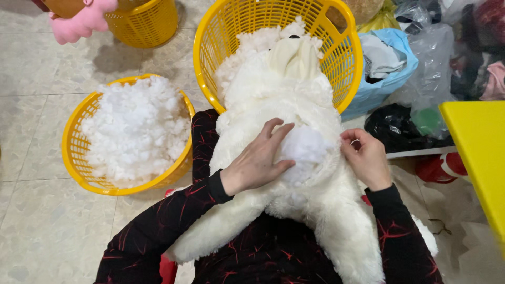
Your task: The person sits on the floor and repeatedly stuffs white polyester fiberfill into the torso of a large white teddy bear. They take handfuls of stuffing from a yellow basket, push the material into the bear's opening, and pat the body to distribute the fill.
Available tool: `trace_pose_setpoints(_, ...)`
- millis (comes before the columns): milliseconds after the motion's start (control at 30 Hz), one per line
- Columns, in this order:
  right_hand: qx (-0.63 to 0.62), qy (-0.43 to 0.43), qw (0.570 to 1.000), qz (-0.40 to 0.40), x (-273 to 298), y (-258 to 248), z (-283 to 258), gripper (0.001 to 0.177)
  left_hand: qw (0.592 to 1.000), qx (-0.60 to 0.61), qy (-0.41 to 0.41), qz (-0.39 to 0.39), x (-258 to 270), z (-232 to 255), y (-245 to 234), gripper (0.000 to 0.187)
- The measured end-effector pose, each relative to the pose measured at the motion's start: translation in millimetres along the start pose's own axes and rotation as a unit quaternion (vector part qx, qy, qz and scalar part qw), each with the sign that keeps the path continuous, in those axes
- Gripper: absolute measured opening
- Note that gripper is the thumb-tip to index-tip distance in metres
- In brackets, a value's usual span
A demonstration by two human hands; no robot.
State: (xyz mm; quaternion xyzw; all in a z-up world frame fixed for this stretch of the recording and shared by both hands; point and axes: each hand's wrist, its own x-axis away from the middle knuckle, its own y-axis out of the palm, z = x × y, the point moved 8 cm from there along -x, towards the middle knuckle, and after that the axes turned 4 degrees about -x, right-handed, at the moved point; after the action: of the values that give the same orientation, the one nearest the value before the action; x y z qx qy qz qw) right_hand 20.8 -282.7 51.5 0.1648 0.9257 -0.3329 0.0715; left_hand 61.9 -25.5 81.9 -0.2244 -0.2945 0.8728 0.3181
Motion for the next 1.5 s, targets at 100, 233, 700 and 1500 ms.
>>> trace_pose_setpoints(100, 0.119, -0.141, 0.980, 0.069, 31, -11, -73, 0.027, 0.999, -0.009, -0.002, 0.036, 7, -1, -9, 0.054)
trace_pose_setpoints(233, 0.173, -0.285, 0.943, -0.023, 58, 22, -130, 0.033, 0.995, -0.035, 0.093, 0.033, 5, -2, 3, 0.042)
trace_pose_setpoints(700, 0.583, -0.090, 0.751, -0.296, 30, 115, -1, 0.016, 0.770, -0.551, 0.214, -0.238, -19, -37, 92, 0.031)
trace_pose_setpoints(1500, 0.170, -0.211, 0.935, -0.230, 1, 163, -26, 0.068, 0.992, -0.032, -0.007, 0.124, 23, -68, -37, 0.023)
